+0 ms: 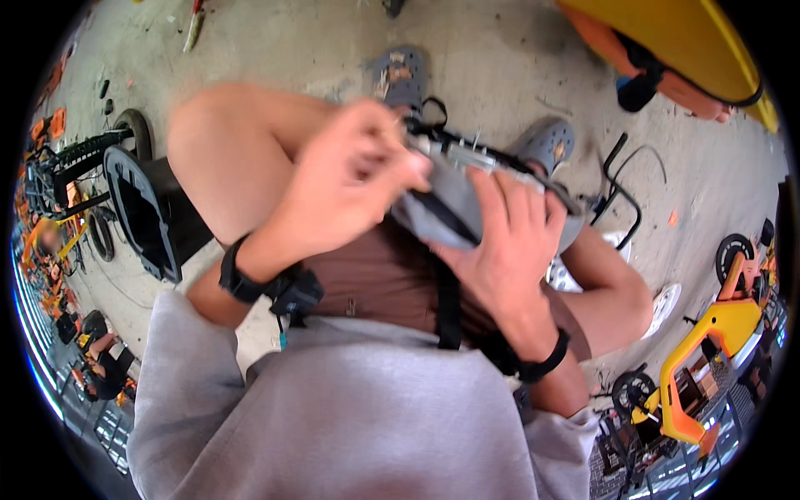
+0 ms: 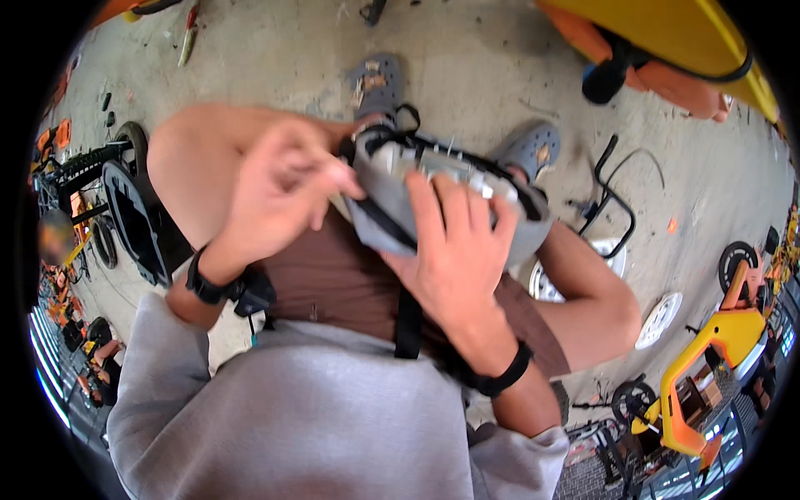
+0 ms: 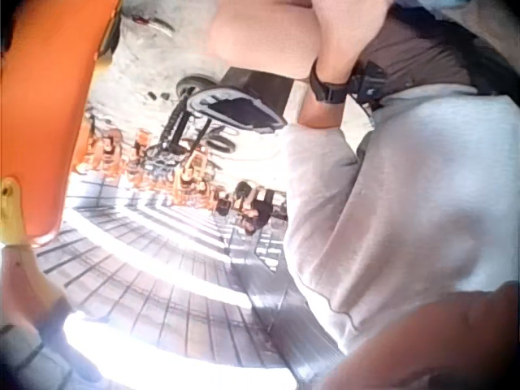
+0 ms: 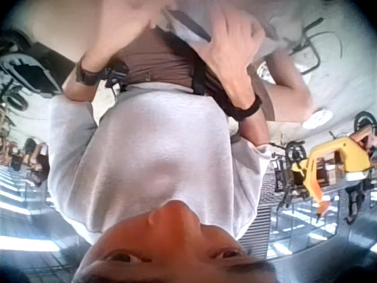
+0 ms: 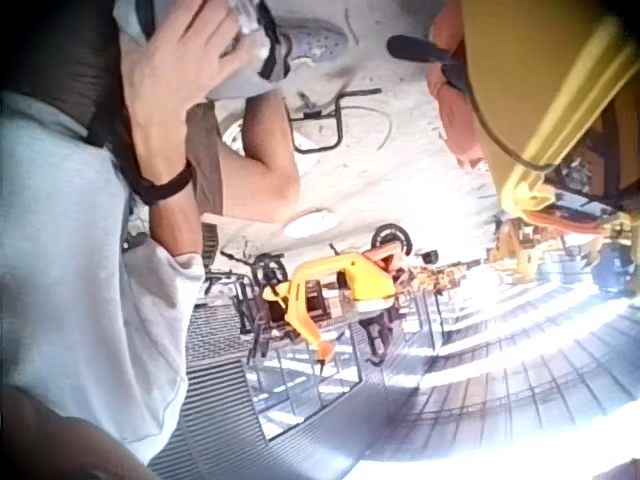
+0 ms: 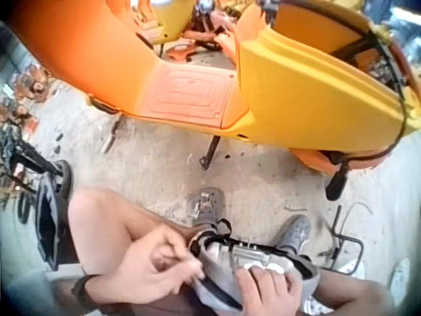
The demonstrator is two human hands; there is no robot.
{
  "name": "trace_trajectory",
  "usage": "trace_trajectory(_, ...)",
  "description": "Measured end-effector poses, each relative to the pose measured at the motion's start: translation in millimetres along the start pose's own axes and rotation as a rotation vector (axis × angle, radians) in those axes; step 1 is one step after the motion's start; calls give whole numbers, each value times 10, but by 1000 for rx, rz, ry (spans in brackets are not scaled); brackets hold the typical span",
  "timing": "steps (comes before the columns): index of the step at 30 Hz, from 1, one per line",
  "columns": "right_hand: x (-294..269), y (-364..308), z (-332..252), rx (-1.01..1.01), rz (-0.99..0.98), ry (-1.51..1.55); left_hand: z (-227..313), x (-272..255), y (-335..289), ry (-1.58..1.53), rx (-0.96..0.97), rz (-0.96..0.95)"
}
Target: The person assembles a scooter seat by threading straps through the plastic base and inserting a foam cushion into a silver metallic cover.
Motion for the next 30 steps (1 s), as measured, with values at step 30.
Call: trace_trajectory(30,-84,-54,-1,-1,-21,48,518,-105,928,-808,-846,-190)
Point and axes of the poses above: each hand's wrist, its own y-axis towards the middle knuckle, its own x-axis out of the palm, z = x × y, the point moved 5 cm from there along y, towards the middle knuckle, and after that the axes turned 12 degrees about z, right-handed, at the moved point
